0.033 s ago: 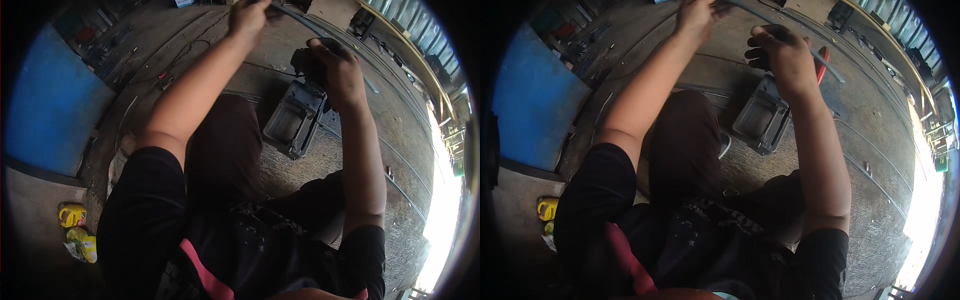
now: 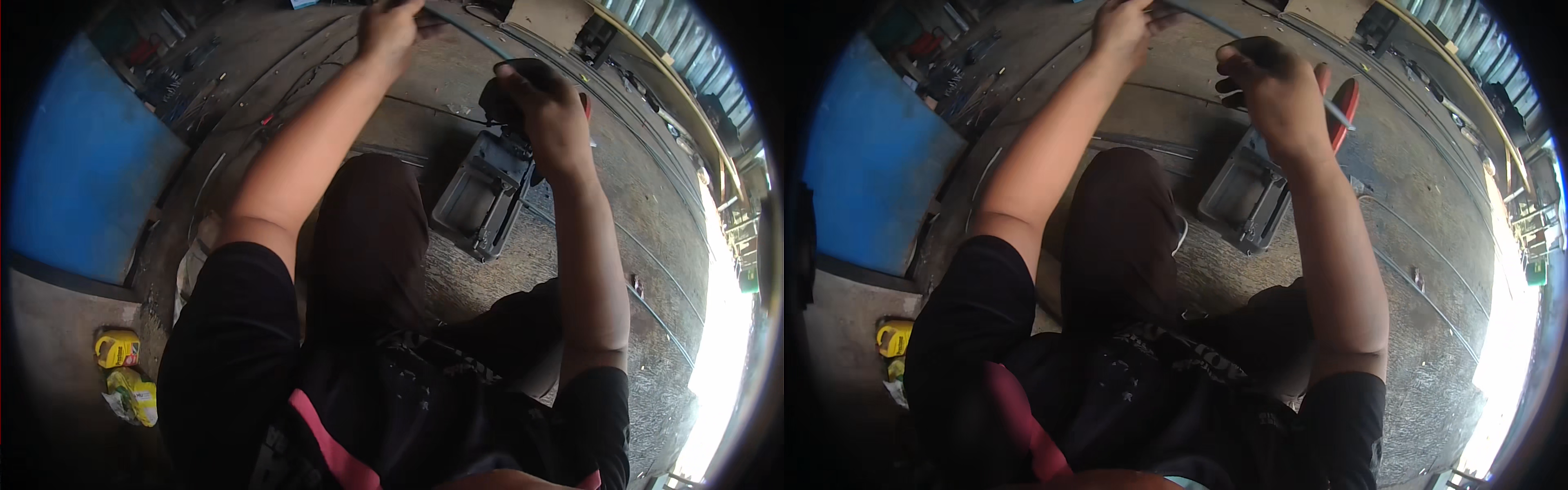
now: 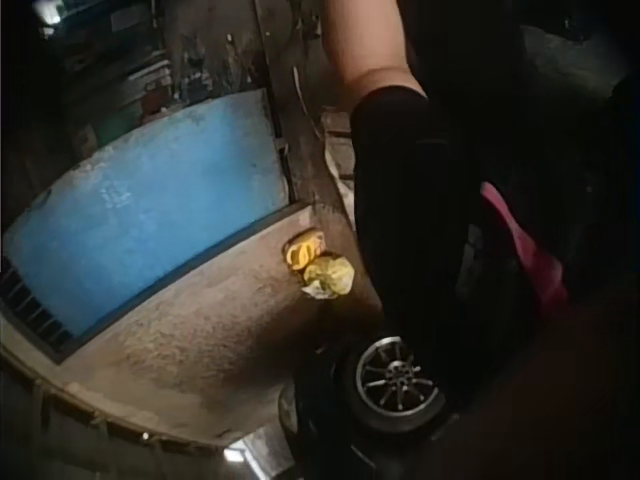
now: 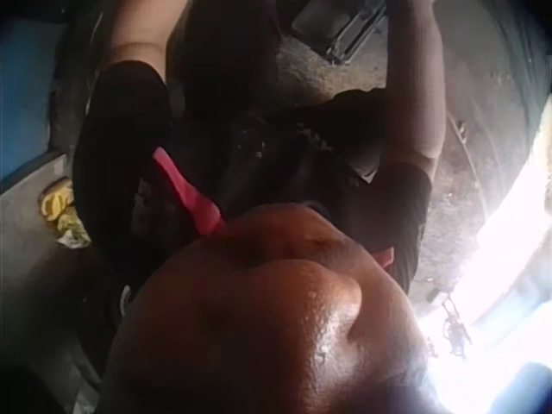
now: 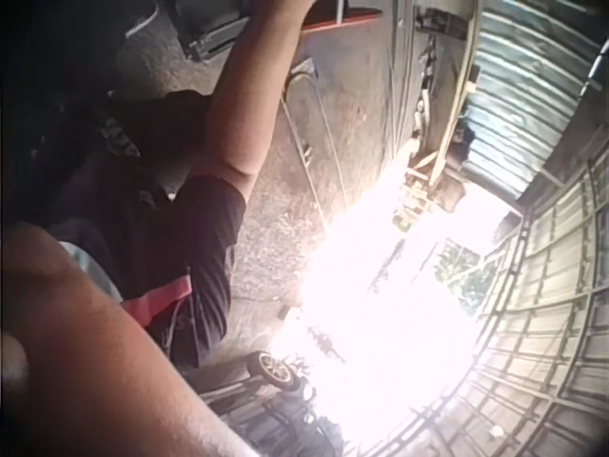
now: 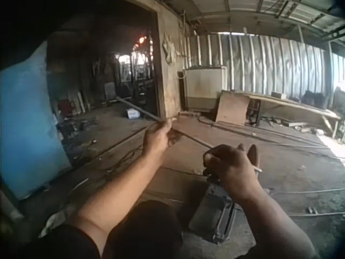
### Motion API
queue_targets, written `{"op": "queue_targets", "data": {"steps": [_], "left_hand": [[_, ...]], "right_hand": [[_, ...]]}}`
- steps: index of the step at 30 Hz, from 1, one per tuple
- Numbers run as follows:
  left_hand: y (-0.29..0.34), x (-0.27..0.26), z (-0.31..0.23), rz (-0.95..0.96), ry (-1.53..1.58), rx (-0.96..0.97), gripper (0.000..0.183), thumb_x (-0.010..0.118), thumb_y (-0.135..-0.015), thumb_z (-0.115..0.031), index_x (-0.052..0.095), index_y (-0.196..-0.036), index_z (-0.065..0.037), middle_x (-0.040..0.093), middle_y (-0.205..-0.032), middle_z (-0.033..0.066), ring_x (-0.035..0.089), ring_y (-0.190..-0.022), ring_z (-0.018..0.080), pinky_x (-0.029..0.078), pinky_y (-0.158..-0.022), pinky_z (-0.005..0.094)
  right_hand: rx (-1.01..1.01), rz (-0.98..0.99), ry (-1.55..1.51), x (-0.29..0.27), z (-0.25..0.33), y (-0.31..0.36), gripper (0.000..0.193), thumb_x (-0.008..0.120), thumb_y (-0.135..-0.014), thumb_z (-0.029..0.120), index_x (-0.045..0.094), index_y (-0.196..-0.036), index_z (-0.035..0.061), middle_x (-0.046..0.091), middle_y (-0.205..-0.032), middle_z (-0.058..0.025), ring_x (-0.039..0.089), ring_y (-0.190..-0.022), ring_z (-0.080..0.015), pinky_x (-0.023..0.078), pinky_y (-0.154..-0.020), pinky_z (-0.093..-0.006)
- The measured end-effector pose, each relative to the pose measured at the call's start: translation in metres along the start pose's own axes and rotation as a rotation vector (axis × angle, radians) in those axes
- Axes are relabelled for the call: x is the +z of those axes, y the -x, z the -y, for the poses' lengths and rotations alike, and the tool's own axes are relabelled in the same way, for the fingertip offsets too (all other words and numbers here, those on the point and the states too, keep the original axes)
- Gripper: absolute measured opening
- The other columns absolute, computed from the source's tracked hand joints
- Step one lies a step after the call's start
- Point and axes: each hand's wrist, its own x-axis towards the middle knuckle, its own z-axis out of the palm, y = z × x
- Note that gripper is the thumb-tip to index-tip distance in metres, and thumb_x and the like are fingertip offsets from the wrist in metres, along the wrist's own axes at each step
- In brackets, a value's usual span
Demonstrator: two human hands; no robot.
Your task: Use a chop saw to cut thin metal rods to a specific length.
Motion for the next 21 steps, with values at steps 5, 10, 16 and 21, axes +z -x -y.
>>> {"op": "queue_targets", "data": {"steps": [5, 10, 16, 21], "left_hand": [[-0.026, -0.114, 0.036, -0.215, -0.085, -0.071, 0.023, 0.058, -0.091, -0.017, 0.057, -0.094, 0.006, 0.062, -0.08, 0.0125, 0.065, -0.066, 0.0214, 0.06, -0.061, 0.0343], [-0.059, -0.195, 0.109, -0.362, -0.178, -0.242, 0.023, 0.059, -0.09, -0.016, 0.057, -0.093, 0.007, 0.061, -0.081, 0.0133, 0.064, -0.066, 0.0225, 0.059, -0.057, 0.0335], [-0.101, -0.276, 0.214, -0.482, -0.197, -0.396, 0.021, 0.059, -0.09, -0.015, 0.057, -0.096, 0.005, 0.059, -0.079, 0.0127, 0.062, -0.063, 0.0229, 0.058, -0.055, 0.0342], [-0.138, -0.339, 0.313, -0.498, -0.071, -0.62, 0.022, 0.058, -0.091, -0.014, 0.056, -0.097, 0.006, 0.061, -0.083, 0.0151, 0.064, -0.066, 0.0246, 0.059, -0.054, 0.0342]], "right_hand": [[-0.339, -0.084, 0.947, 0.056, -0.071, -0.065, 0.031, 0.065, -0.082, 0.028, 0.064, -0.109, 0.0126, 0.065, -0.102, -0.0131, 0.062, -0.098, -0.0287, 0.048, -0.083, -0.0408], [0.027, 0.133, 1.321, 0.096, -0.18, -0.121, 0.037, 0.059, -0.086, 0.028, 0.056, -0.122, 0.0197, 0.064, -0.109, -0.0076, 0.057, -0.109, -0.027, 0.039, -0.094, -0.0486], [0.208, 0.388, 1.324, 0.125, -0.297, -0.188, 0.029, 0.057, -0.088, 0.027, 0.057, -0.115, 0.0164, 0.062, -0.113, -0.0079, 0.058, -0.109, -0.0276, 0.04, -0.092, -0.0464], [0.233, 0.456, 1.283, 0.145, -0.413, -0.244, 0.025, 0.056, -0.087, 0.02, 0.057, -0.111, 0.012, 0.062, -0.11, -0.0118, 0.058, -0.108, -0.03, 0.041, -0.092, -0.0458]]}}
